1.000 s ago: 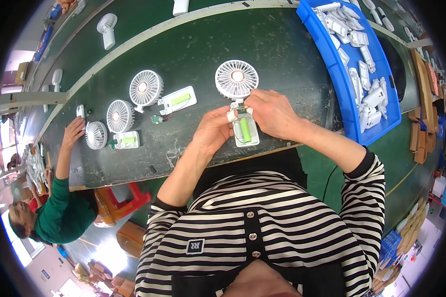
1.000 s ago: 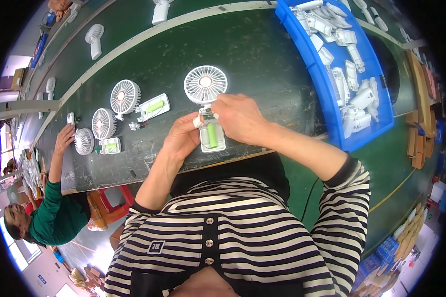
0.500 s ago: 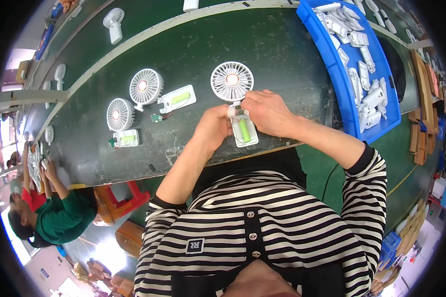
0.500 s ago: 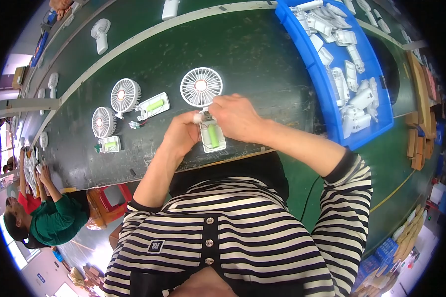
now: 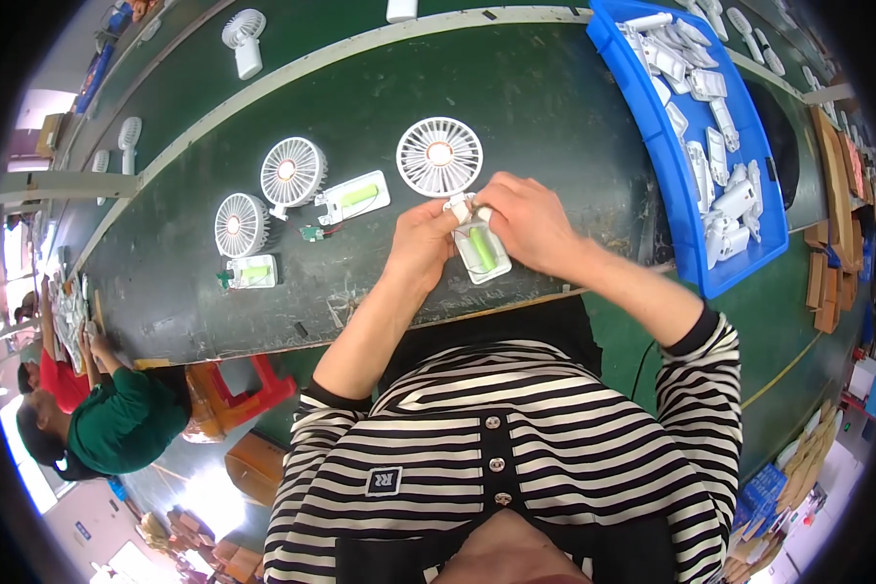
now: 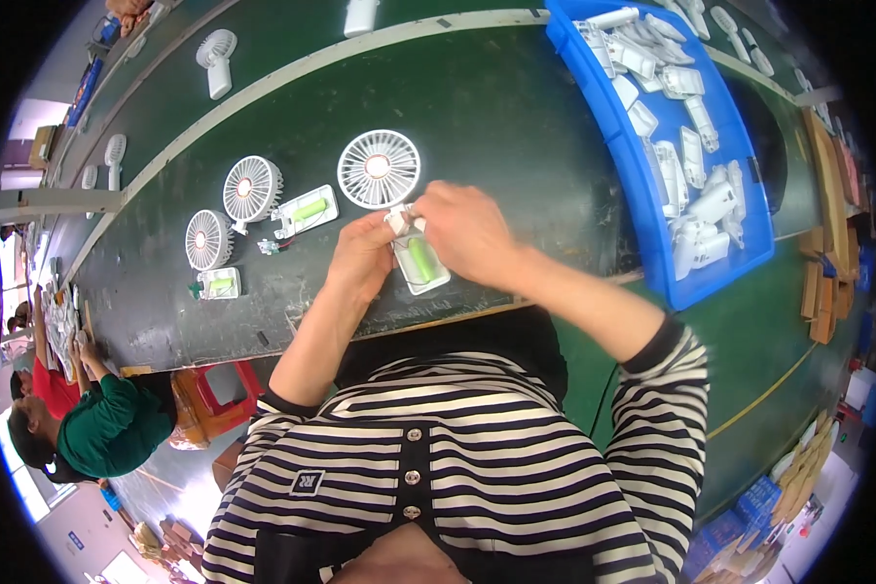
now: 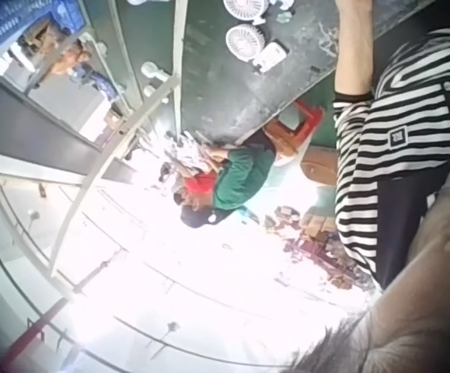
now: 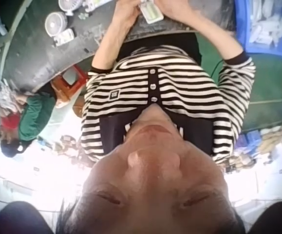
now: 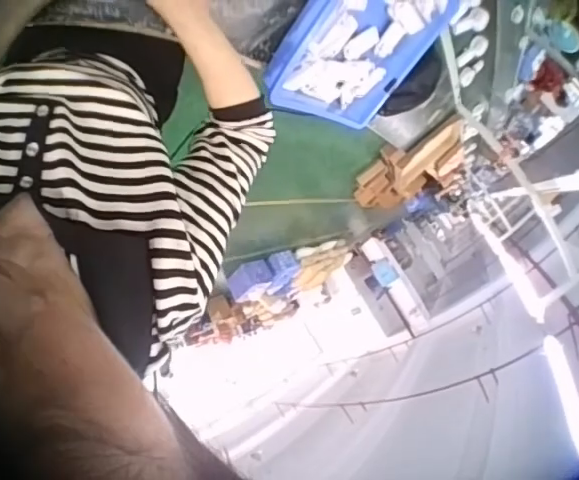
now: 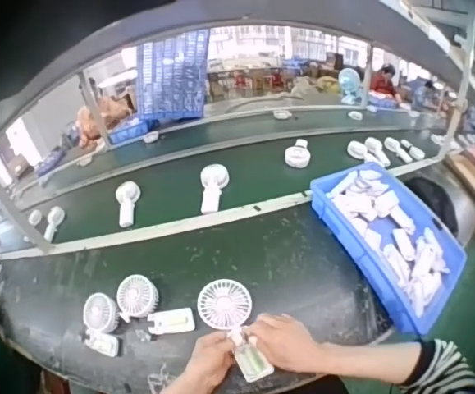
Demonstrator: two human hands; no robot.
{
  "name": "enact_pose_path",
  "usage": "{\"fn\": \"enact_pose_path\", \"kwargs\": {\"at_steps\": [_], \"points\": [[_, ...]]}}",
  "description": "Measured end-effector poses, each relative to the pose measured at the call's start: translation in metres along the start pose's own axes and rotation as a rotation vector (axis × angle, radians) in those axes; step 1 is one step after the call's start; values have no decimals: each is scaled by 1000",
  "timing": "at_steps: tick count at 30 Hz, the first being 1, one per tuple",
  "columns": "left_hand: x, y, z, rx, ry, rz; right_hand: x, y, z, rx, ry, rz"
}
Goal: The person assembles portable fans by connecting internal wiring and battery components, snapping plastic back covers from a tray onto the handles, and placing the assembled fans onto a conveyor track.
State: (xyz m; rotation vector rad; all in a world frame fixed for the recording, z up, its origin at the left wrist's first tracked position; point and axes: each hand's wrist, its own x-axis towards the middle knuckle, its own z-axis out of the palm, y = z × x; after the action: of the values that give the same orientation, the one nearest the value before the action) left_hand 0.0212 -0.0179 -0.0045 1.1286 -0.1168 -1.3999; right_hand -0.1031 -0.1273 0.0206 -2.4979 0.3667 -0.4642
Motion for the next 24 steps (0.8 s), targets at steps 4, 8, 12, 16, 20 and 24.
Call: {"fn": "enact_pose_path", "kwargs": {"at_steps": [4, 8, 12, 16, 20, 24], "points": [[3, 5, 8, -63, 78, 175, -17, -27, 6, 8, 305, -112], [3, 7, 10, -91, 81, 190, -24, -26, 28, -154, 326, -124], [3, 6, 11, -128, 75, 214, -22, -15, 31, -44, 463, -85], [-2, 8, 14, -93, 63, 198, -19, -14, 30, 88, 558, 151], [-3, 6, 13, -123, 81, 226, -15, -19, 25, 277, 417, 322], [-3, 10, 15, -106, 107, 187, -20, -13, 25, 41, 510, 20]]}}
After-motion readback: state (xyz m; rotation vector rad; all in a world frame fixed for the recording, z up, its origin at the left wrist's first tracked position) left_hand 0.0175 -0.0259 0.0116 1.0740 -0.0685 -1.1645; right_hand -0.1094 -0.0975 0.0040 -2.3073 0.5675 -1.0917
